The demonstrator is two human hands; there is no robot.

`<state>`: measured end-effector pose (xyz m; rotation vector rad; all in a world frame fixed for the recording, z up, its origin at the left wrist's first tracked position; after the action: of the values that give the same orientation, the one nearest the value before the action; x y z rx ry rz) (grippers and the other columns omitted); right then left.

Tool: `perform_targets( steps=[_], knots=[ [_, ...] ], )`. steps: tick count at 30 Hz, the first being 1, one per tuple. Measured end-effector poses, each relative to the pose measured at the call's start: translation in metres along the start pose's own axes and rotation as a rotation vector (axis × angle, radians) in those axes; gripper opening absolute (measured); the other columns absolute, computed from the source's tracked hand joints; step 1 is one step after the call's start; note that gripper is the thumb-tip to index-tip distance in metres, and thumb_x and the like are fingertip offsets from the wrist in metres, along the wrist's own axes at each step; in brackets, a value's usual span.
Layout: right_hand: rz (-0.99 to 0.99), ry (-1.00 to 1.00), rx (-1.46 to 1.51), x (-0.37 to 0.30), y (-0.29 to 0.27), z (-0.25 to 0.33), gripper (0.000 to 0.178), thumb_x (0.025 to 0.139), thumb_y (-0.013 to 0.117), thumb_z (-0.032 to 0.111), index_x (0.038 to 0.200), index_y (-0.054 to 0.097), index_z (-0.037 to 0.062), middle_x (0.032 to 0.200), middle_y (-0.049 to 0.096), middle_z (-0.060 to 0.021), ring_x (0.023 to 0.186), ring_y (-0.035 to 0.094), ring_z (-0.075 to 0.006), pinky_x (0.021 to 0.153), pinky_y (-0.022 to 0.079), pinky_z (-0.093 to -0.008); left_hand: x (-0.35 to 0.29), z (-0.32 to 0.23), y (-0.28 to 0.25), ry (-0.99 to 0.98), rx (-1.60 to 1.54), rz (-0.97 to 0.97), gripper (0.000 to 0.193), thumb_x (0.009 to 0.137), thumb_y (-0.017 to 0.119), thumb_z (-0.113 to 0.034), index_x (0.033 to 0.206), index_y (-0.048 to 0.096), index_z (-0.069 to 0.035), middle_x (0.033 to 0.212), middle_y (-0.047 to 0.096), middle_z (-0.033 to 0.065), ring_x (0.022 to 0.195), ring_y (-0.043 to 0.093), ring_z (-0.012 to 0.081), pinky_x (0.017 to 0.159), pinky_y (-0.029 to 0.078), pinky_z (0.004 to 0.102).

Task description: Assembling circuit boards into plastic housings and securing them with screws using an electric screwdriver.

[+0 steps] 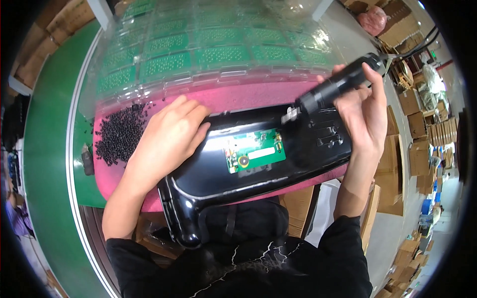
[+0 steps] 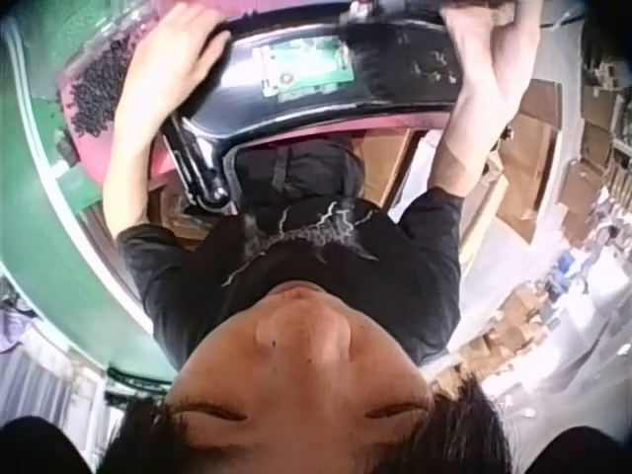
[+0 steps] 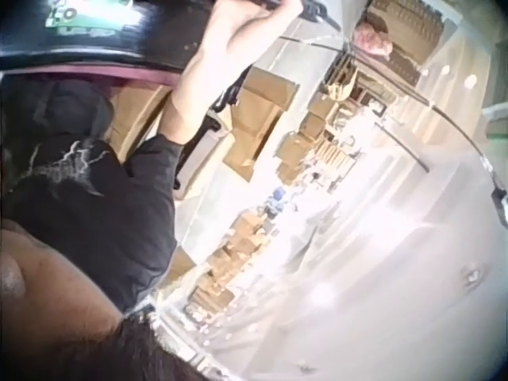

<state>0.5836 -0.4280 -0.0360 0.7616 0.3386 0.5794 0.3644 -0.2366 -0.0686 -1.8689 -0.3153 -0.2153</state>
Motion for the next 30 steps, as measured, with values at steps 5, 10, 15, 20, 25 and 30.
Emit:
perform_targets(
  steps=[5, 10, 15, 20, 25, 30],
  knots=[
    [-0.018, -0.226, -0.248, -0.034, -0.006, 0.002, 0.028, 0.092, 0.059, 0.013, 0.115, 0.052, -0.0006, 0.114, 0.051, -0.0148, 0.116, 0.049, -0.0280, 0.103, 0.043, -0.0570, -0.001, -0.006, 0.012, 0.005, -0.077, 0.149, 0.019, 0.084, 0.067, -0.013, 0.094, 0.063, 0.002, 0.087, 0.061, 0.0167, 0.082, 0.060, 0.0394, 0.073, 0.050, 0.0453],
    [0.355, -0.186, -0.847, -0.077, 0.016, -0.014, 0.009, 0.092, 0.060, 0.007, 0.089, 0.062, -0.0013, 0.080, 0.063, -0.0068, 0.063, 0.058, -0.0096, 0.060, 0.048, -0.0232, -0.004, -0.017, -0.016, -0.066, -0.052, 0.057, 0.014, 0.082, 0.068, -0.009, 0.087, 0.062, 0.003, 0.082, 0.059, 0.0183, 0.075, 0.062, 0.0389, 0.064, 0.047, 0.0451],
    [0.615, -0.574, -1.032, -0.103, 0.039, 0.006, 0.005, 0.083, 0.063, -0.004, 0.078, 0.061, -0.0054, 0.075, 0.064, -0.0119, 0.058, 0.057, -0.0126, 0.054, 0.045, -0.0236, -0.058, -0.045, -0.087, -0.107, 0.084, -0.292, 0.032, 0.072, 0.062, 0.011, 0.104, 0.066, 0.005, 0.091, 0.066, 0.0203, 0.081, 0.067, 0.0330, 0.075, 0.053, 0.0340],
    [0.694, -0.647, -0.864, -0.124, 0.032, 0.020, 0.009, 0.079, 0.071, -0.001, 0.076, 0.063, -0.0005, 0.067, 0.060, -0.0065, 0.052, 0.055, -0.0135, 0.044, 0.039, -0.0242, -0.199, 0.037, -0.145, -0.707, 0.172, -0.915, 0.031, 0.098, 0.059, -0.014, 0.121, 0.062, 0.006, 0.109, 0.069, 0.0149, 0.092, 0.063, 0.0165, 0.086, 0.052, 0.0307],
    [0.941, -0.842, -0.966, -0.156, 0.072, 0.020, 0.031, 0.074, 0.067, 0.021, 0.056, 0.050, 0.0032, 0.053, 0.053, -0.0063, 0.047, 0.058, -0.0264, 0.043, 0.043, -0.0365, -0.327, 0.154, -0.200, -0.775, -0.036, -1.092, 0.033, 0.100, 0.052, -0.018, 0.123, 0.060, 0.004, 0.120, 0.064, 0.0177, 0.102, 0.061, 0.0226, 0.091, 0.049, 0.0348],
    [0.791, -0.745, -0.888, -0.164, 0.030, 0.046, 0.027, 0.077, 0.067, 0.018, 0.060, 0.052, 0.0028, 0.057, 0.056, -0.0065, 0.050, 0.059, -0.0237, 0.045, 0.044, -0.0339, -0.283, 0.170, -0.217, -0.680, -0.020, -1.043, 0.033, 0.098, 0.053, -0.018, 0.123, 0.060, 0.003, 0.121, 0.063, 0.0163, 0.103, 0.060, 0.0227, 0.092, 0.048, 0.0357]
  ],
)
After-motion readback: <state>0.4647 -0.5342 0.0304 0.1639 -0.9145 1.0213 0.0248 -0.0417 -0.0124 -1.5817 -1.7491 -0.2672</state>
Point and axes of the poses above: each hand's wrist, its own x-axis towards the middle knuckle, its own y-axis out of the palm, z = x × y, the point moved 6 cm from there along x, towards the middle knuckle
